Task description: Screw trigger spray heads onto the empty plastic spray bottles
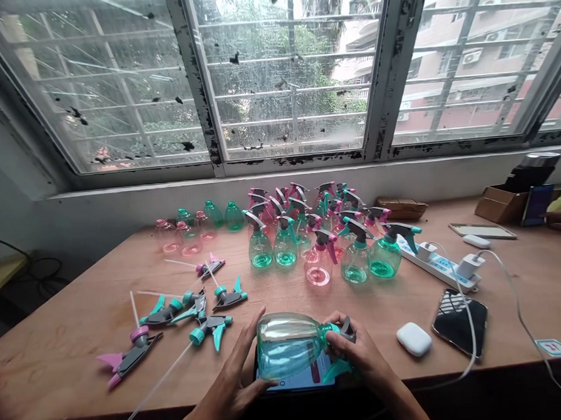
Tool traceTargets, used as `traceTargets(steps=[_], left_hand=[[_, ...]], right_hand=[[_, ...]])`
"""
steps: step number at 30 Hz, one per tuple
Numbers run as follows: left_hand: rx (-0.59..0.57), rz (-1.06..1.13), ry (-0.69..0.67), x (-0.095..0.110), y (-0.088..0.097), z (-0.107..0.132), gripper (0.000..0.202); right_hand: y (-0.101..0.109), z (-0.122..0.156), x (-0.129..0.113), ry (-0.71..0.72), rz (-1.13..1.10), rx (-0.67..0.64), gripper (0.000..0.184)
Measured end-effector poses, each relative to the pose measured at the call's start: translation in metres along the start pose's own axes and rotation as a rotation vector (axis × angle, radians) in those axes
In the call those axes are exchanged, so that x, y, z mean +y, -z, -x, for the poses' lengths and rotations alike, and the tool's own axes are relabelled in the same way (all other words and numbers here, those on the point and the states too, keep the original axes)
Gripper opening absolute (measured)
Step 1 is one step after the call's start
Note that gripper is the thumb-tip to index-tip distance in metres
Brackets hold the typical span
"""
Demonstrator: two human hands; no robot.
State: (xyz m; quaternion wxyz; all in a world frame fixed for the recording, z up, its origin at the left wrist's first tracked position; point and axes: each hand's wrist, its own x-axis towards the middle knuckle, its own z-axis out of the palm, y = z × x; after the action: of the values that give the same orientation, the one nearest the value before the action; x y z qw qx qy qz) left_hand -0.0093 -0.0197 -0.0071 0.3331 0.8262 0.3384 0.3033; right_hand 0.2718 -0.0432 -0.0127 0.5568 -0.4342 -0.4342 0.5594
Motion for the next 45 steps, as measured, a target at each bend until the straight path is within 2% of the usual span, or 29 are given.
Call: traceTargets(steps=[4,9,11,14,16,20,26,30,37,39,43,45], left_hand=[[0.001,-0.038,-0.036,-0.004,-0.003,0.001,0.075],[0.024,-0.004,0.002,0.003,0.002,-0.001,0.096],[0.019,0.010,0.031,0.006,0.004,-0.002,0.098],[0.040,0.003,0.026,0.001,0.002,-0.001,0.084],[0.105,-0.021,0.019,-0.005,-0.003,0.001,0.074],[0.203,-0.104,0.015,-0.007,-0.009,0.001,0.070],[0.099,-0.099,0.065,0.006,0.000,-0.002,0.093],[0.113,-0.096,0.077,0.002,0.000,-0.004,0.089],[0.104,-0.138,-0.073,0.001,-0.003,-0.020,0.069],[0.103,-0.133,-0.071,0.004,-0.003,-0.023,0.071],[0.115,-0.170,-0.032,0.005,-0.002,-0.023,0.088],[0.107,-0.158,-0.014,0.003,-0.001,-0.022,0.088]], right_hand=[[0.001,0.001,0.003,0.000,-0.006,-0.006,0.044],[0.000,0.003,0.003,0.013,0.065,-0.022,0.043],[0.000,0.003,0.002,0.017,0.092,-0.019,0.042],[-0.001,0.004,0.001,0.020,0.104,-0.019,0.043],[-0.001,0.005,0.000,0.018,0.120,-0.027,0.043],[-0.002,0.007,0.001,0.022,0.164,-0.050,0.041],[-0.002,0.006,0.000,0.041,0.244,-0.053,0.039],[-0.001,0.006,0.000,0.035,0.195,-0.034,0.040],[0.003,0.005,0.003,0.029,0.148,-0.050,0.038],[0.005,0.004,0.005,0.031,0.141,-0.039,0.038],[0.005,0.002,0.008,0.046,0.116,-0.022,0.037],[0.005,0.002,0.008,0.040,0.114,-0.024,0.037]])
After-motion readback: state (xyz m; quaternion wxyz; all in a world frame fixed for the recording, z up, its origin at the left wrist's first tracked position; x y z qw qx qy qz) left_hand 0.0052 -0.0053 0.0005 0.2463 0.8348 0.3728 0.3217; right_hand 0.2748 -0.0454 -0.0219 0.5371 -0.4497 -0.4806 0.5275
